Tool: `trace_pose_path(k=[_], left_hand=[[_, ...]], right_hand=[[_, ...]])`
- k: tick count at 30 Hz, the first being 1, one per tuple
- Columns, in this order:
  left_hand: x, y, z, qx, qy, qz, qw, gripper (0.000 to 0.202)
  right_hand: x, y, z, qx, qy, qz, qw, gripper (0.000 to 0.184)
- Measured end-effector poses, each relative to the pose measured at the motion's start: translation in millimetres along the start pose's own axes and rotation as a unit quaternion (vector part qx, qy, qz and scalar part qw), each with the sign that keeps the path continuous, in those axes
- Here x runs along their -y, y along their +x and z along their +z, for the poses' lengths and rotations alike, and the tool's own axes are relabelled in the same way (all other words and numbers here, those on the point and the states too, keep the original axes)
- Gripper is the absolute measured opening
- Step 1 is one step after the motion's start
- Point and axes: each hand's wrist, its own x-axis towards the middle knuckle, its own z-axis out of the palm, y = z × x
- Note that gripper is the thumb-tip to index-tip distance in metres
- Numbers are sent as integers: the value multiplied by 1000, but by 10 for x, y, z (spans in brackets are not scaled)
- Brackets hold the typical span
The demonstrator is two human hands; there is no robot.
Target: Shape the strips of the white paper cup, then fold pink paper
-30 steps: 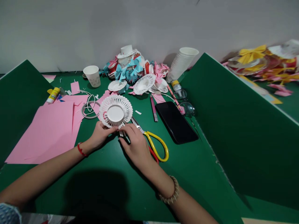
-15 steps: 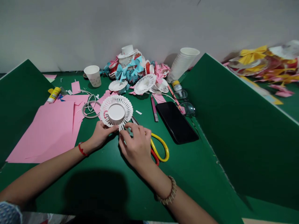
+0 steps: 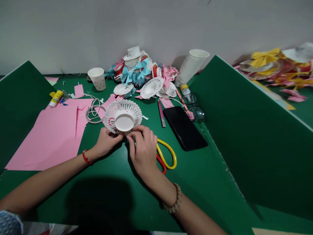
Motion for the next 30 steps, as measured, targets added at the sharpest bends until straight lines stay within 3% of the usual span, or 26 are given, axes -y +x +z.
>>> trace_pose_path(k=[5,11,15,21,25,30], left_hand=[[-1,-18,-21,32,54,57,996,11],[-4,-16,-23,50,73,73,993,13],[0,-18,-17,53,61,68,994,12],[25,-31,-2,52,-23,-1,998,20],[14,-36,17,56,-83,-20,995,30],[12,-5,17,28,-118,-51,991,31]], right_hand=[[-55,4,12,48,105,117,986,7],[-57,46,9,59,292,248,922,9],[-41,69,22,40,327,267,906,9],[-10,71,17,11,358,295,886,9],[11,57,21,-6,349,288,892,7],[-5,36,60,19,324,228,918,8]])
